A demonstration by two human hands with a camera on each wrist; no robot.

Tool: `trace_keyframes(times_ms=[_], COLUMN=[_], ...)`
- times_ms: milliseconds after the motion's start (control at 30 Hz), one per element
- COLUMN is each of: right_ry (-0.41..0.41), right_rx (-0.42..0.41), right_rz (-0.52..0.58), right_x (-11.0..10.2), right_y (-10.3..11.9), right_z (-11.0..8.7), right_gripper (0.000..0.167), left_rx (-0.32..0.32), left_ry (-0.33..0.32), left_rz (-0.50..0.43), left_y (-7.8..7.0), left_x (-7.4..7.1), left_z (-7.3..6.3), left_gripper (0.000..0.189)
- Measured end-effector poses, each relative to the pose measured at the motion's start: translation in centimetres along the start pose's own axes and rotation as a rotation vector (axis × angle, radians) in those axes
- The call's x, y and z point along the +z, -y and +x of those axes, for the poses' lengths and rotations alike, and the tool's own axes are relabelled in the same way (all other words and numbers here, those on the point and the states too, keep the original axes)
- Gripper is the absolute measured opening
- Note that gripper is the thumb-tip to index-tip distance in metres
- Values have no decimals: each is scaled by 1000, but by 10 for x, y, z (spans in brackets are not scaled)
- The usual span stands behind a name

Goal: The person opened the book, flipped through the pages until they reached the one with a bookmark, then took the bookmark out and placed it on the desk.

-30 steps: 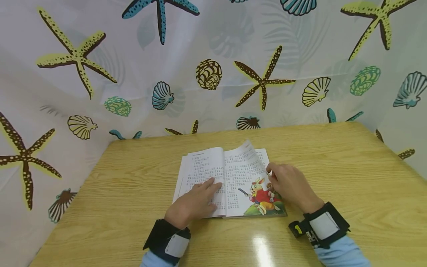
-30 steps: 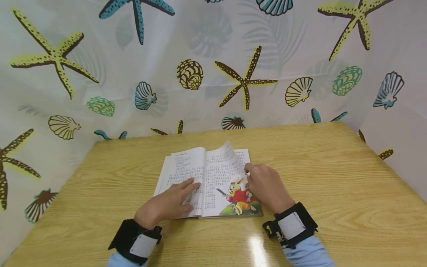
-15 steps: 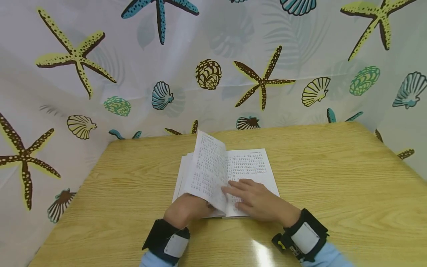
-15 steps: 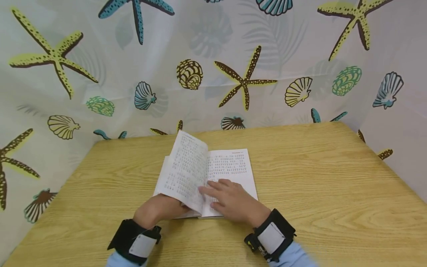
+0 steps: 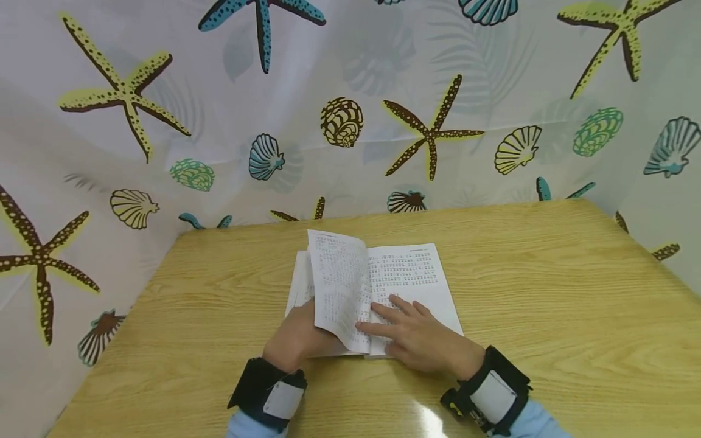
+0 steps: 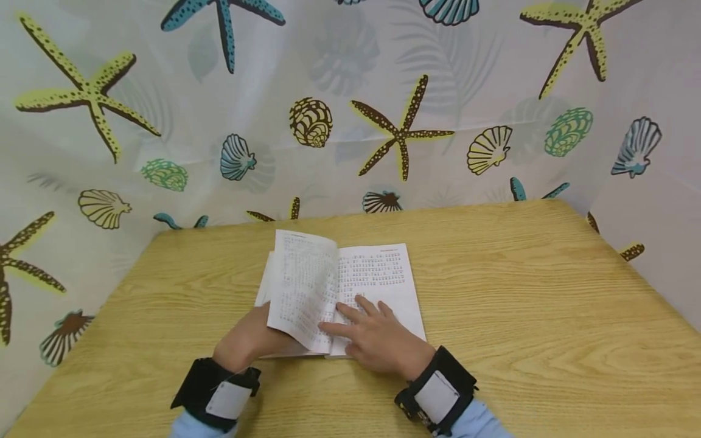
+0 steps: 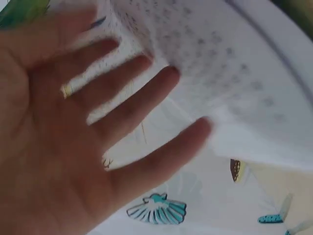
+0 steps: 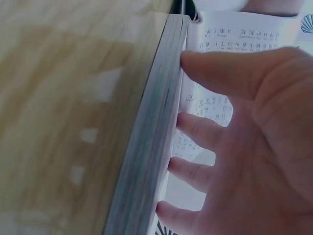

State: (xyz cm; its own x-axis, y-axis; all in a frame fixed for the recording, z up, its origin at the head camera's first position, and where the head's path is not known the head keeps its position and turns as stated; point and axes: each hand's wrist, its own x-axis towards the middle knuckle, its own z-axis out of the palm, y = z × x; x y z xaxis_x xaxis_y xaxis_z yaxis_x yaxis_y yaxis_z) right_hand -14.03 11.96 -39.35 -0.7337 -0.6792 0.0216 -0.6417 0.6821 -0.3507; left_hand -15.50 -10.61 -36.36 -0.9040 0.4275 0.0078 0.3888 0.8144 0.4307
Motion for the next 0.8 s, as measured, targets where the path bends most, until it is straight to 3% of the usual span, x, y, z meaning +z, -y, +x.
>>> trace_keyframes(times_ms=[133, 200, 267, 300, 367, 533, 600, 733, 800], right_ry=[2, 5, 11, 13, 19, 28, 30, 29, 29], right_rx=[9, 13, 18, 19, 20, 16, 16, 17, 18], right_rz=[-25, -37, -45, -48, -57, -63, -62, -60, -59], right_x=[0, -1, -1, -1, -1, -1, -1, -2, -1], right_y=[3, 4, 4, 5, 5, 5, 5, 5, 5], right_z=[1, 1, 1, 1, 2, 2, 2, 1, 1], right_gripper=[51, 51, 51, 51, 51, 51, 52, 51, 51], left_rx=[99, 141, 174, 190, 215, 216, 180, 49, -15], left_ry=[-400, -576, -674, -677, -605, -247, -119, 153, 245], left_rz=[236, 274, 248, 237, 254, 354, 332, 190, 128], left_y=[2, 1, 1, 1, 1, 0, -1, -3, -4], left_x=[-11, -15, -17, -17, -16, -9, -7, -1, 2], left_z=[6, 10, 12, 13, 13, 9, 8, 6, 6], left_gripper=[47, 42, 37, 37, 35, 33, 38, 57, 62])
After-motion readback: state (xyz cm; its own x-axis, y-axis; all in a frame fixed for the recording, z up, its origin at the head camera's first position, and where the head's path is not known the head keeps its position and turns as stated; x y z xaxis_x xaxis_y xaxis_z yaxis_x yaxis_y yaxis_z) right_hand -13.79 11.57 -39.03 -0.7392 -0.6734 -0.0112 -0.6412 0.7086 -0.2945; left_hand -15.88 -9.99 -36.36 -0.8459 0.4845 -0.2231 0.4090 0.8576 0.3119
